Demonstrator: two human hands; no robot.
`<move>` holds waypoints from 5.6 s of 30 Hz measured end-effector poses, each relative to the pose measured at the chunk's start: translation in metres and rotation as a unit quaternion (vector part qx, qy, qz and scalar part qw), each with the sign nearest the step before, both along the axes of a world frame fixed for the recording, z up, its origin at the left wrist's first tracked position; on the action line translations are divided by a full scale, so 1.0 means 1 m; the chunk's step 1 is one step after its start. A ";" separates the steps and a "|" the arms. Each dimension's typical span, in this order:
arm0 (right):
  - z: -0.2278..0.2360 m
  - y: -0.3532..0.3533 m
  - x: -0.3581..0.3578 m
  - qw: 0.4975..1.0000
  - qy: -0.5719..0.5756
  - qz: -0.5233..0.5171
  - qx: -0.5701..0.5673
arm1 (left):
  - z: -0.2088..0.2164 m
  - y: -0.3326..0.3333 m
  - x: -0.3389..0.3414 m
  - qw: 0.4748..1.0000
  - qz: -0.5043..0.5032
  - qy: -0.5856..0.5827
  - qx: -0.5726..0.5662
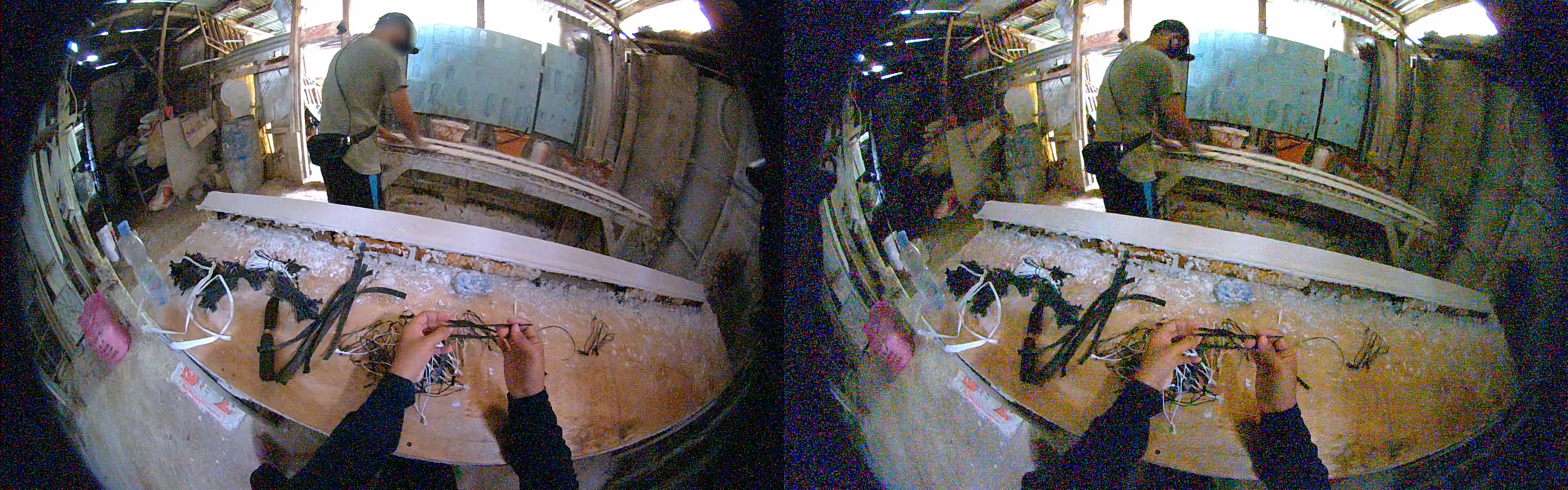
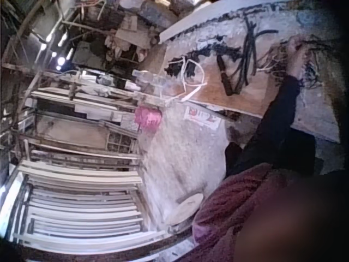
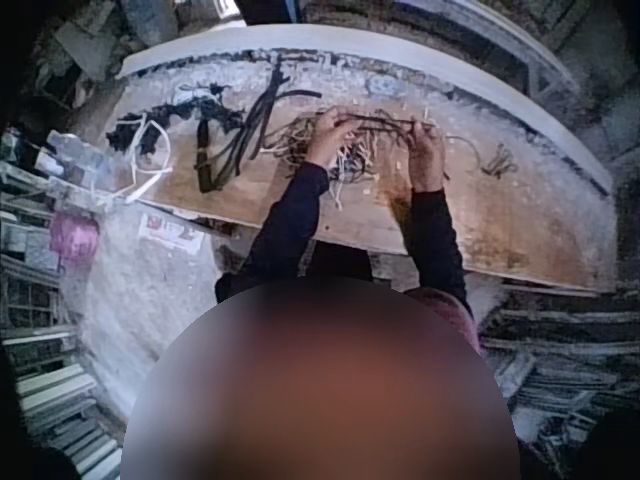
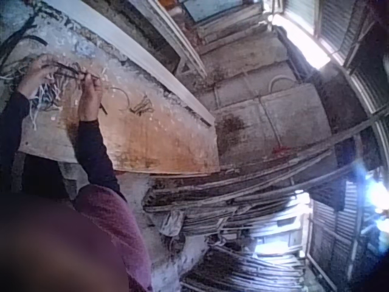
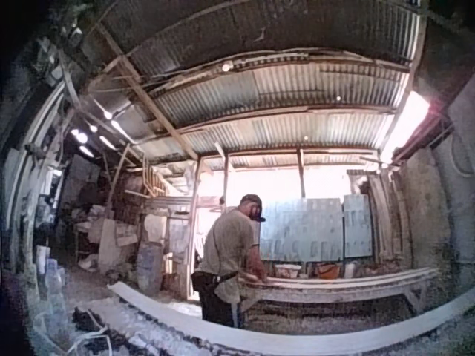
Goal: The person ties black and white zip ties by hand at a wooden workbench, repeatedly looping and tightening them. A second person in the background works on a long white board at a separate bench.
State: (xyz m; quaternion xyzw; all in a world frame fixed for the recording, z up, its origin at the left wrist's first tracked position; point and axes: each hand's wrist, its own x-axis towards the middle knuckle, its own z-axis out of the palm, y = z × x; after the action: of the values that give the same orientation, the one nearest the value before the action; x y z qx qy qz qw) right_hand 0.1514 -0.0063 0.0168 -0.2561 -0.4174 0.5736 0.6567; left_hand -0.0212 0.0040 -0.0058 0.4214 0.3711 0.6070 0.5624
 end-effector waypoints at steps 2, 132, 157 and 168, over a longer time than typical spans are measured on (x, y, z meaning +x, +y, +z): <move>-0.001 -0.001 0.000 0.999 0.027 0.019 0.023 | 0.001 0.000 0.000 0.999 0.025 0.024 0.001; -0.003 0.001 -0.004 0.927 -0.169 -0.319 0.100 | 0.000 -0.005 -0.007 0.967 -0.231 0.056 0.088; -0.003 -0.022 -0.018 0.900 -0.374 0.127 0.186 | -0.016 0.017 -0.012 0.987 0.110 0.096 0.064; -0.003 -0.010 -0.003 0.990 -0.139 -0.020 0.028 | -0.012 0.008 -0.004 0.977 -0.101 0.185 0.043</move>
State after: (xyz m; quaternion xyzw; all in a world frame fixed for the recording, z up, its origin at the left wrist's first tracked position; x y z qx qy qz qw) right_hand 0.1480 -0.0159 0.0134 -0.3228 -0.5150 0.5076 0.6106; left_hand -0.0252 0.0117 -0.0179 0.5852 0.3978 0.4738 0.5242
